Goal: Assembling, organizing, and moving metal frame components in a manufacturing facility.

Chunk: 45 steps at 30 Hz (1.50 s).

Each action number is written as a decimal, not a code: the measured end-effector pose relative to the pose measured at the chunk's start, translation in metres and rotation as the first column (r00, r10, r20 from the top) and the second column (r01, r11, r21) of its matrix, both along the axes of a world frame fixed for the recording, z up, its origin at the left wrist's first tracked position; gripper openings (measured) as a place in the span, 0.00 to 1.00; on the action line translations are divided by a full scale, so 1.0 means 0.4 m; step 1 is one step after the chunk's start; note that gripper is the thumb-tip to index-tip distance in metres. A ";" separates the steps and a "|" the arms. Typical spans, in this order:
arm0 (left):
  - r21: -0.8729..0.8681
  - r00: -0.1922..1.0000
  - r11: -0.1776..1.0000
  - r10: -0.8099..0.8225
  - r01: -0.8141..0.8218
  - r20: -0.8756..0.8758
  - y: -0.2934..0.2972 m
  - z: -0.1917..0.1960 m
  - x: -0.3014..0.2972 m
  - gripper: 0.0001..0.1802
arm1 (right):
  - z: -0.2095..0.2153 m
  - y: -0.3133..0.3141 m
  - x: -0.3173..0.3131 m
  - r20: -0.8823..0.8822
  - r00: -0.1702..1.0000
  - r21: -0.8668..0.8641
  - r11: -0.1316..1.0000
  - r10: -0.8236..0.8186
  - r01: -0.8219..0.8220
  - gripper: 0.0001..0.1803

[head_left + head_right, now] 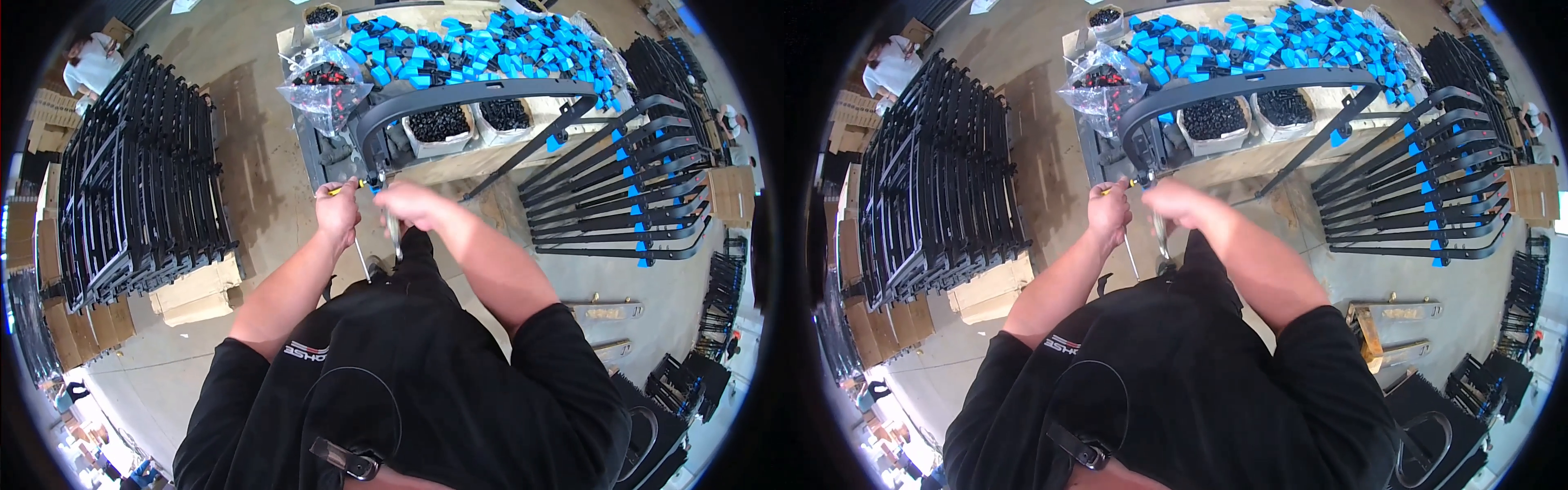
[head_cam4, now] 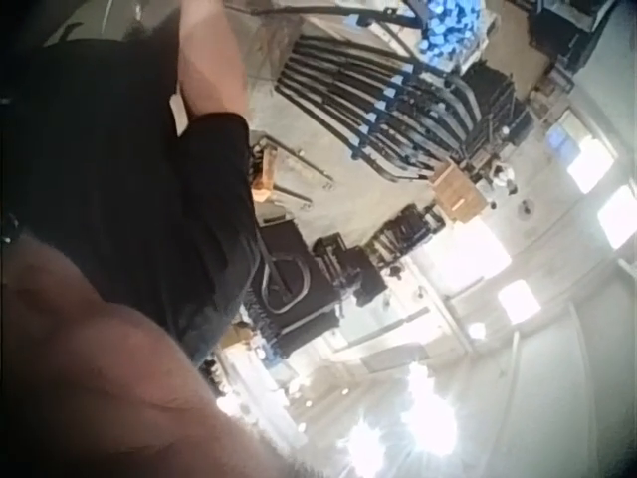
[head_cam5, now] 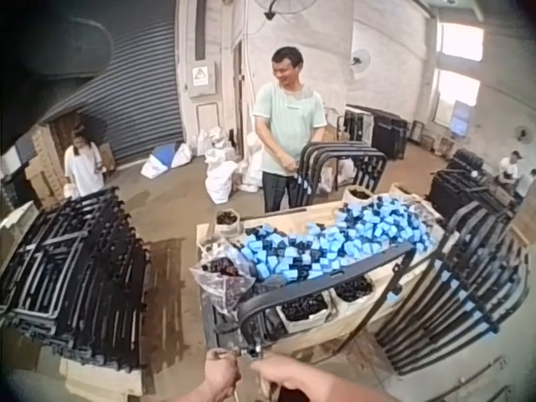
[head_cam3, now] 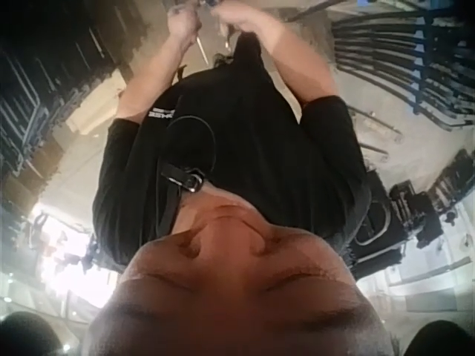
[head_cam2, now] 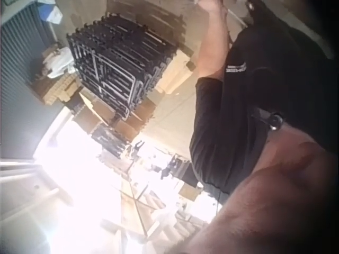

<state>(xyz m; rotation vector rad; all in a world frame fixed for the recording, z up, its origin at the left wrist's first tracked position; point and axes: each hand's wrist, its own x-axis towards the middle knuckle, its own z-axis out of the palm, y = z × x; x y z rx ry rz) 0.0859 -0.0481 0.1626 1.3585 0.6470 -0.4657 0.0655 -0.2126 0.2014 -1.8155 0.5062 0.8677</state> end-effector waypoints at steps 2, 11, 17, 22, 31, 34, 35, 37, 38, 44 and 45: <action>-0.002 1.000 1.000 0.008 -0.008 0.010 -0.006 0.003 -0.002 0.19 | -0.001 -0.014 -0.010 -0.253 0.927 0.363 0.860 -0.279 0.358 0.14; -0.022 1.000 1.000 -0.013 0.012 -0.019 -0.002 0.011 0.001 0.21 | -0.006 -0.017 -0.014 -0.228 0.944 0.424 0.849 -0.237 0.315 0.12; -0.039 1.000 0.999 -0.015 0.014 -0.009 0.005 0.003 0.011 0.20 | -0.033 0.022 -0.011 0.129 0.992 -0.155 0.988 0.005 0.015 0.12; -0.034 1.000 0.999 -0.009 0.009 -0.006 -0.012 0.018 -0.001 0.20 | -0.097 -0.001 -0.034 0.003 0.996 0.314 0.946 -0.091 0.086 0.10; -0.041 1.000 0.999 -0.024 0.024 0.017 -0.006 0.011 -0.006 0.19 | -0.102 -0.014 -0.029 0.030 0.998 0.199 0.979 -0.049 0.043 0.12; -0.039 0.998 0.997 -0.064 0.064 0.004 -0.017 0.007 0.004 0.19 | -0.180 0.035 -0.053 0.439 0.876 -0.570 0.815 0.201 0.099 0.15; -0.039 0.999 0.999 -0.036 0.037 0.019 0.004 0.002 0.003 0.19 | -0.093 0.035 -0.023 0.169 0.983 -0.233 0.972 0.073 -0.032 0.14; -0.044 0.999 0.999 -0.031 0.032 0.029 0.006 0.000 -0.001 0.19 | 0.016 -0.007 -0.015 -0.172 0.981 0.343 0.928 -0.093 0.148 0.13; -0.043 0.999 0.999 -0.015 0.016 0.029 0.006 0.003 -0.004 0.19 | 0.013 -0.017 -0.014 -0.204 0.965 0.439 0.865 -0.166 0.242 0.12; -0.058 1.000 0.998 -0.017 0.017 0.004 -0.007 0.000 -0.009 0.18 | -0.093 0.026 -0.032 0.327 0.916 -0.577 0.817 0.232 -0.001 0.12; -0.050 1.000 0.999 -0.002 0.003 0.023 0.006 -0.007 -0.002 0.19 | -0.012 0.015 -0.006 0.128 0.991 -0.144 0.989 0.047 -0.029 0.12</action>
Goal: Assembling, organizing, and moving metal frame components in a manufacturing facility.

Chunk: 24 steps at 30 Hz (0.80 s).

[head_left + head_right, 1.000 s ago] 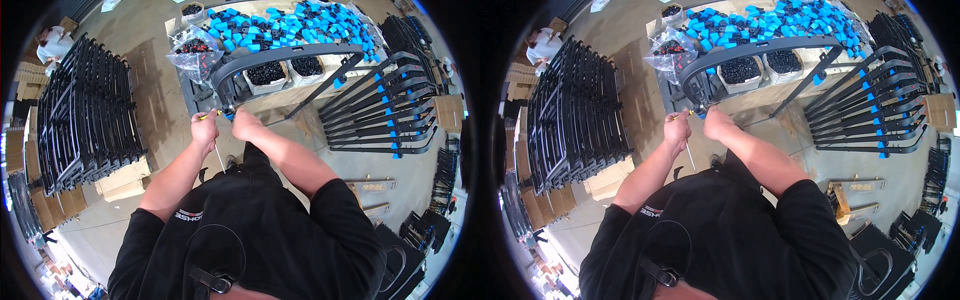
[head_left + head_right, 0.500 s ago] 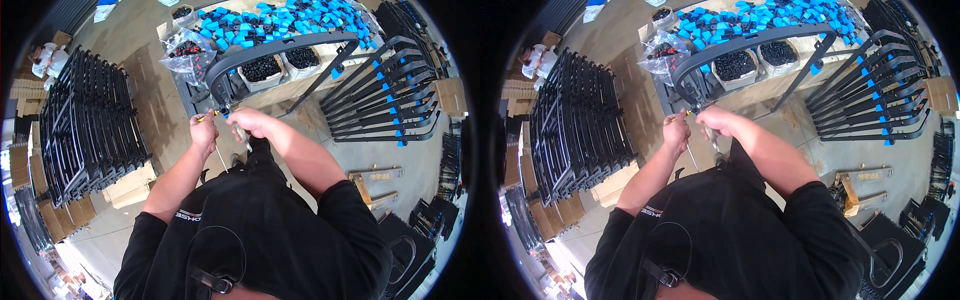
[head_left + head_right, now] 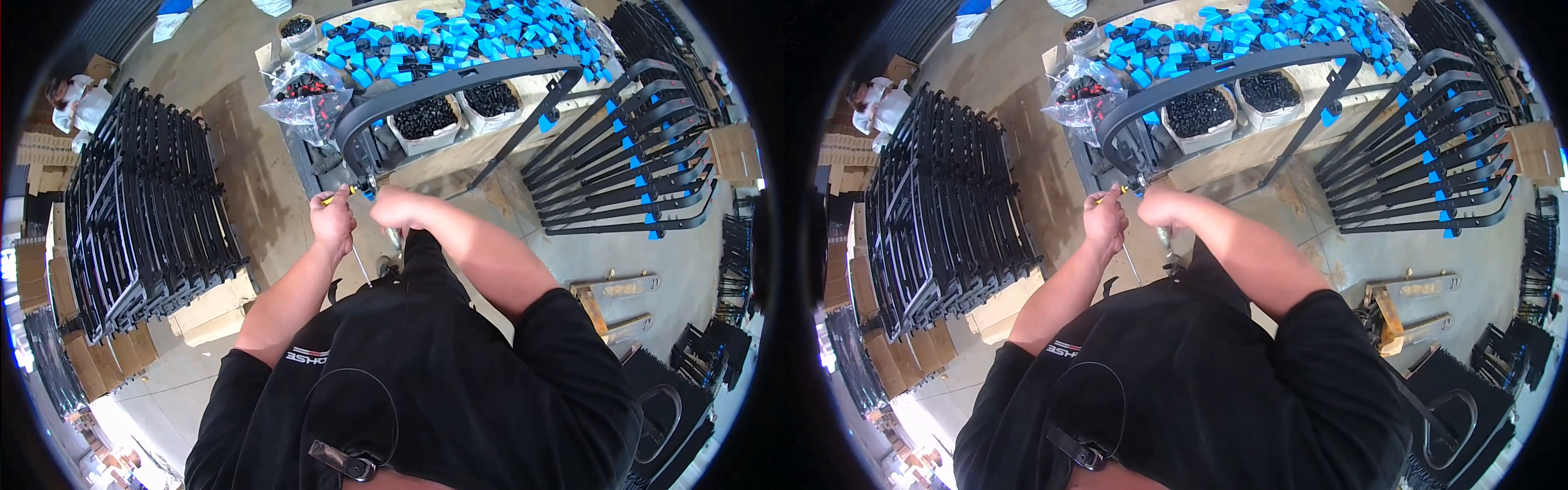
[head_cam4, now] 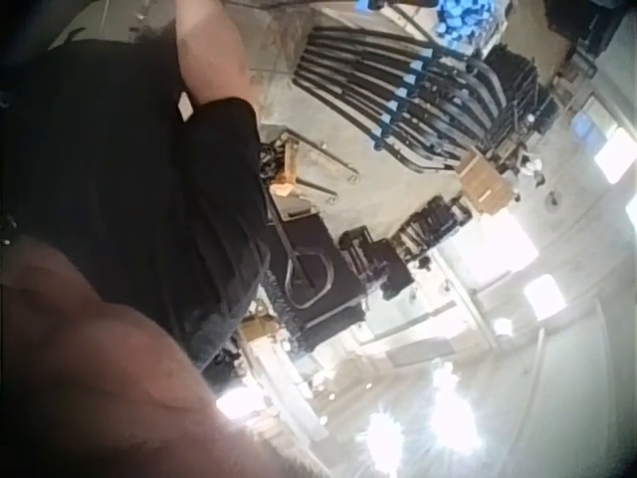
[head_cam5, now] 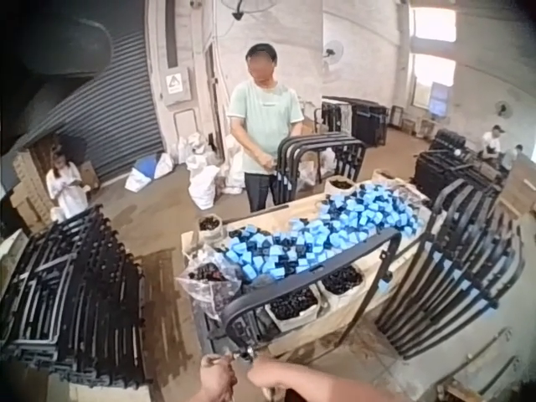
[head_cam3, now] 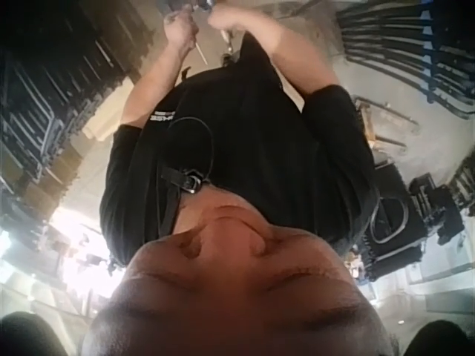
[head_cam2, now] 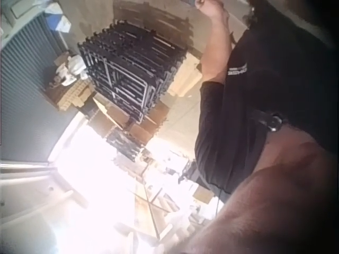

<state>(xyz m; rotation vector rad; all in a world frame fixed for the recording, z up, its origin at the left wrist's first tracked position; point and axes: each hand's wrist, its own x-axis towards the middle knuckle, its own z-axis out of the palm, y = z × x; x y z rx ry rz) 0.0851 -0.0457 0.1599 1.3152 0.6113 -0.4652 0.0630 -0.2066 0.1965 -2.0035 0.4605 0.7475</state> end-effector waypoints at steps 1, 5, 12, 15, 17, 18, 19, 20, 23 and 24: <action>0.000 1.000 1.000 0.000 0.000 -0.001 -0.003 0.003 -0.004 0.19 | 0.038 -0.017 0.000 -0.296 0.955 0.424 0.892 -0.029 0.158 0.11; -0.052 1.000 0.998 0.025 -0.024 0.003 -0.014 0.011 -0.007 0.19 | -0.057 -0.030 -0.024 -0.137 0.988 0.371 0.929 0.067 -0.011 0.12; -0.065 1.000 0.998 0.024 -0.024 -0.003 -0.001 0.018 -0.008 0.18 | 0.026 -0.021 -0.021 -0.270 0.962 0.450 0.878 -0.040 0.163 0.14; -0.045 1.000 0.999 0.019 -0.019 0.000 -0.047 0.026 -0.008 0.17 | -0.133 -0.034 -0.030 -0.024 0.983 0.139 0.975 0.180 -0.175 0.18; -0.036 1.000 0.999 0.028 -0.027 0.002 -0.040 0.021 -0.007 0.17 | -0.110 0.009 -0.050 0.270 0.938 -0.409 0.908 0.218 -0.094 0.17; -0.029 1.000 0.999 0.031 -0.030 0.003 -0.038 0.018 -0.007 0.17 | -0.098 -0.002 -0.034 0.048 0.972 -0.212 0.953 0.230 -0.215 0.16; -0.029 0.999 0.999 0.044 -0.044 0.012 -0.034 0.013 0.006 0.17 | -0.044 -0.005 -0.004 -0.161 0.943 0.011 0.956 0.290 -0.292 0.15; -0.022 0.998 0.998 0.052 -0.052 0.022 -0.018 0.007 0.002 0.17 | -0.009 -0.016 -0.014 -0.221 0.973 0.367 0.930 0.068 0.018 0.13; -0.013 0.998 0.999 0.050 -0.050 0.039 -0.007 -0.002 -0.005 0.18 | 0.009 -0.026 -0.033 -0.172 0.985 0.444 0.890 -0.031 0.105 0.13; -0.012 0.999 1.000 0.022 -0.022 0.046 -0.028 -0.001 -0.003 0.18 | -0.095 -0.029 -0.048 0.092 0.989 0.124 0.985 0.113 -0.124 0.14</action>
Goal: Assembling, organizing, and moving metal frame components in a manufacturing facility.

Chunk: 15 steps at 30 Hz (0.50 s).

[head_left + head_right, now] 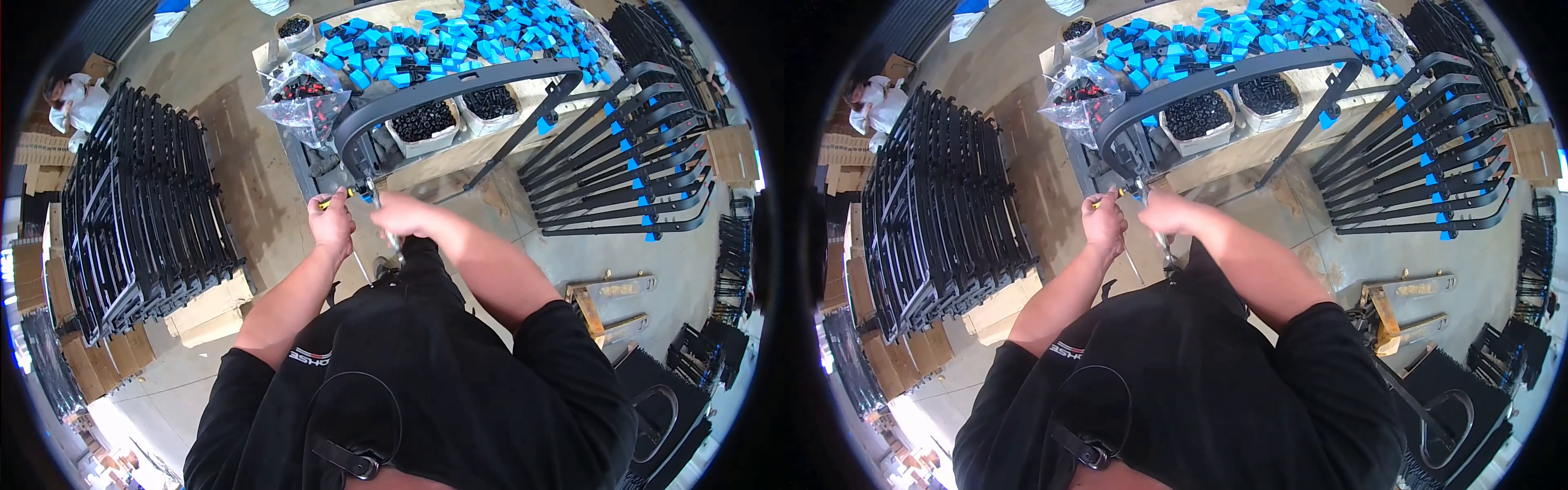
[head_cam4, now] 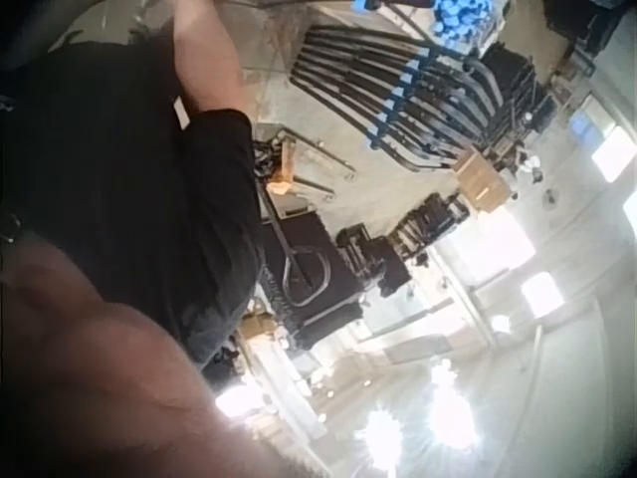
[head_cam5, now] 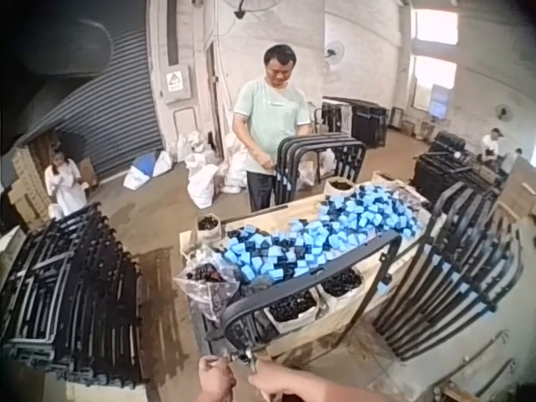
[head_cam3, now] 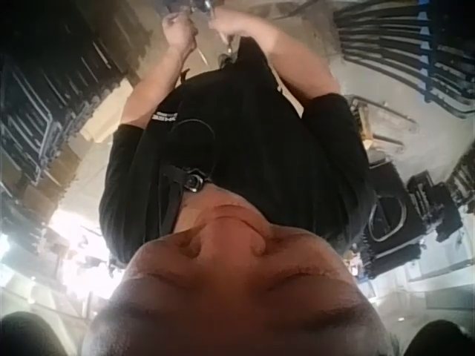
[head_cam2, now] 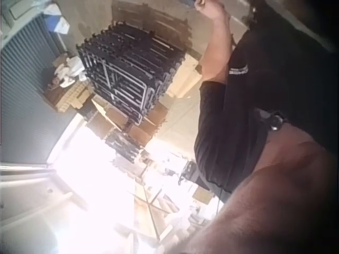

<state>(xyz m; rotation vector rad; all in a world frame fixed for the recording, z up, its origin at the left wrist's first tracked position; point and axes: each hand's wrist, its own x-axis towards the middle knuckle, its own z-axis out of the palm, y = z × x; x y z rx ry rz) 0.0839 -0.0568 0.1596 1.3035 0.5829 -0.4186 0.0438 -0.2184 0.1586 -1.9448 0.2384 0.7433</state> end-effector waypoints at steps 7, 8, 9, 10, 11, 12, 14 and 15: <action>0.081 0.999 0.996 0.037 -0.039 0.015 0.013 -0.016 -0.005 0.18 | 0.144 -0.001 0.028 -0.320 0.943 0.225 0.960 -0.089 0.167 0.11; 0.054 0.999 0.998 0.041 -0.042 0.031 0.014 -0.018 -0.005 0.18 | 0.135 -0.001 0.021 -0.333 0.938 0.249 0.951 -0.096 0.186 0.13; 0.028 0.998 0.999 0.046 -0.047 0.046 0.017 -0.019 -0.007 0.18 | 0.113 0.002 0.014 -0.346 0.933 0.272 0.940 -0.102 0.204 0.15; 0.023 0.998 0.999 0.033 -0.034 0.049 0.001 -0.011 -0.001 0.18 | 0.055 0.007 0.010 -0.109 0.994 0.014 1.000 0.003 -0.002 0.15; 0.006 1.000 1.000 0.012 -0.012 0.024 -0.017 -0.001 0.004 0.19 | 0.003 0.018 0.003 0.086 0.982 -0.289 0.947 0.170 -0.139 0.16; -0.002 1.000 1.000 0.007 -0.007 -0.005 -0.008 0.002 -0.005 0.19 | -0.008 0.047 -0.017 0.106 0.993 -0.417 0.904 -0.053 0.093 0.16; 0.034 1.000 0.999 0.012 -0.012 -0.011 -0.006 0.002 -0.005 0.19 | 0.016 0.049 -0.005 0.108 0.993 -0.391 0.920 0.043 0.003 0.15; 0.067 1.000 0.998 0.015 -0.013 -0.020 -0.008 0.002 -0.005 0.19 | 0.028 0.045 0.000 0.108 0.985 -0.368 0.926 0.136 -0.087 0.14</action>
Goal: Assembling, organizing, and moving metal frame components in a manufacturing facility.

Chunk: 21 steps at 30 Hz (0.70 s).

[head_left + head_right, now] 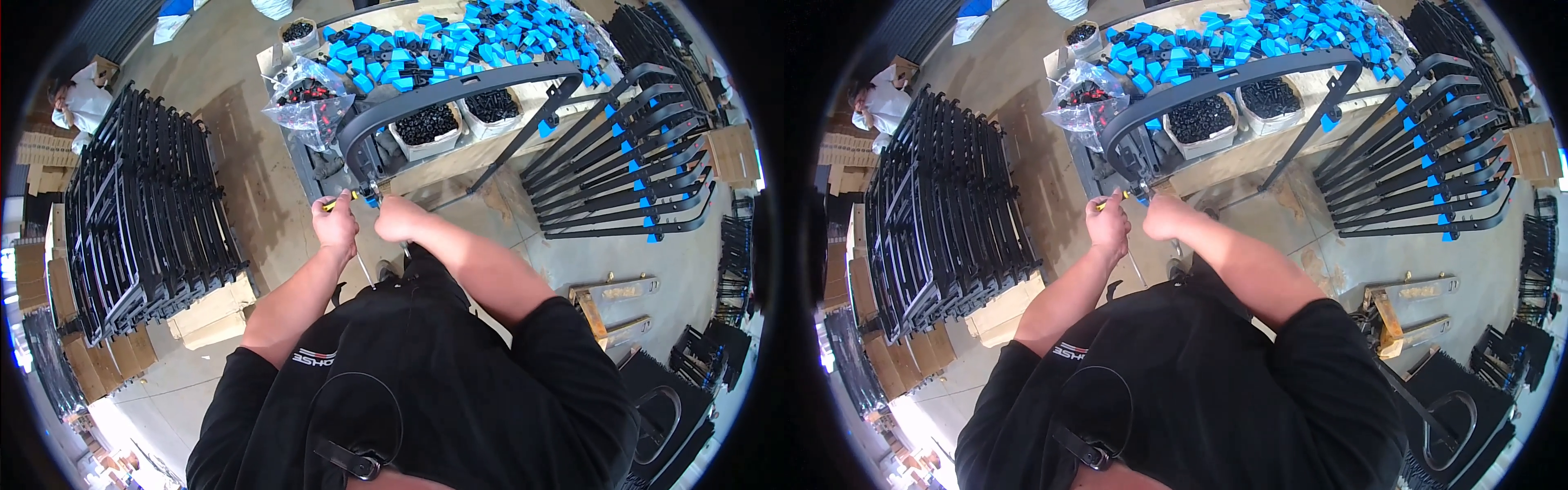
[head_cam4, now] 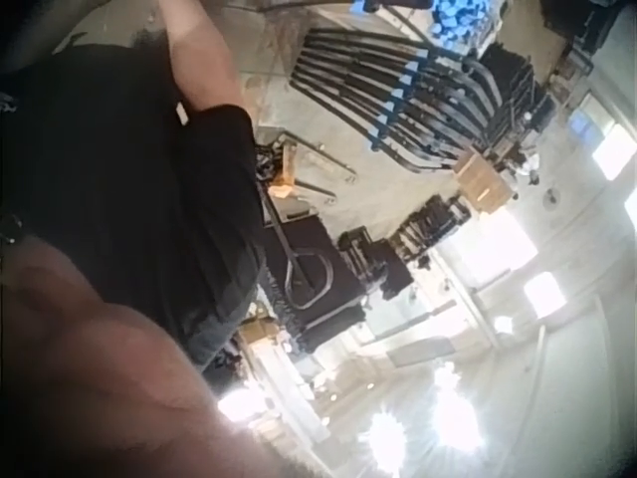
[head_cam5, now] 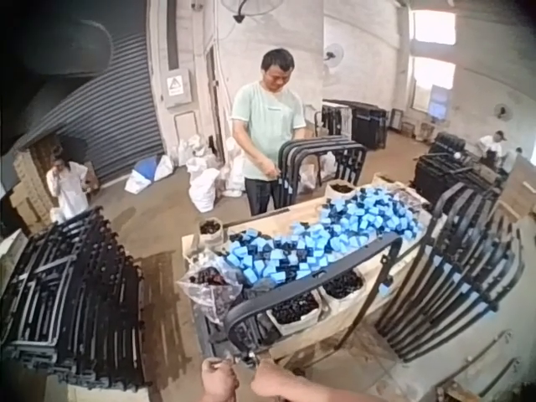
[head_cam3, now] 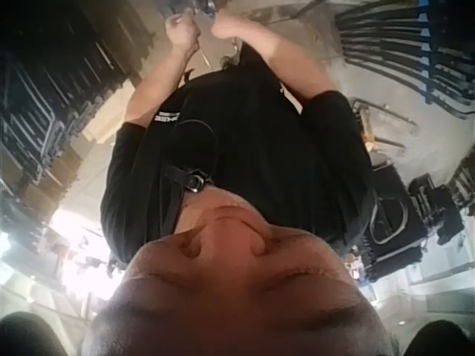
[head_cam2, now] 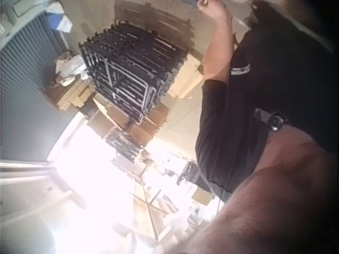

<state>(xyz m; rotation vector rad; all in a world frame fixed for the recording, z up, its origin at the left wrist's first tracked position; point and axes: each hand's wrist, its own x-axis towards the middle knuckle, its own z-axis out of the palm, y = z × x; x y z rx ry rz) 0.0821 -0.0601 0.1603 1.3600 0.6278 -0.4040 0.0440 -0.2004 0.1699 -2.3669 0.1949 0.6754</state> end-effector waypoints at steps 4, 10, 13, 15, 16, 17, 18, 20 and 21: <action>-0.018 0.999 0.999 0.032 -0.031 0.040 0.018 0.005 -0.001 0.19 | 0.149 -0.011 0.025 -0.426 0.897 0.262 0.932 -0.120 0.249 0.13; 0.026 0.997 0.999 -0.047 0.046 0.056 -0.002 -0.017 0.002 0.20 | -0.033 -0.004 -0.002 -0.078 0.984 -0.048 0.987 -0.160 0.156 0.21; 0.102 0.994 0.995 -0.010 -0.001 0.111 0.031 -0.065 0.009 0.20 | 0.138 0.001 0.017 -0.299 0.950 0.110 0.986 -0.090 0.129 0.21; 0.084 0.992 0.996 -0.007 -0.004 0.125 0.029 -0.069 0.013 0.20 | 0.183 -0.010 0.029 -0.502 0.860 0.191 0.960 -0.085 0.206 0.21; 0.070 0.991 0.998 -0.016 0.007 0.132 0.021 -0.052 0.014 0.20 | 0.173 -0.015 0.029 -0.483 0.873 0.183 0.968 -0.064 0.173 0.22; 0.070 0.991 0.998 -0.016 0.007 0.133 0.014 -0.035 0.014 0.20 | 0.160 -0.017 0.029 -0.464 0.885 0.175 0.975 -0.041 0.137 0.23; 0.031 0.997 0.999 -0.011 0.008 0.078 0.009 -0.018 0.012 0.20 | 0.119 -0.013 0.026 -0.462 0.886 0.174 0.975 -0.041 0.136 0.23; -0.008 0.999 1.000 -0.029 0.029 0.015 0.003 -0.008 -0.002 0.20 | -0.001 -0.002 -0.010 -0.069 0.983 -0.071 0.983 -0.173 0.168 0.21; 0.031 0.998 0.999 -0.029 0.028 0.049 0.003 -0.033 -0.001 0.19 | -0.039 -0.009 -0.009 -0.039 0.983 -0.076 0.981 -0.179 0.176 0.22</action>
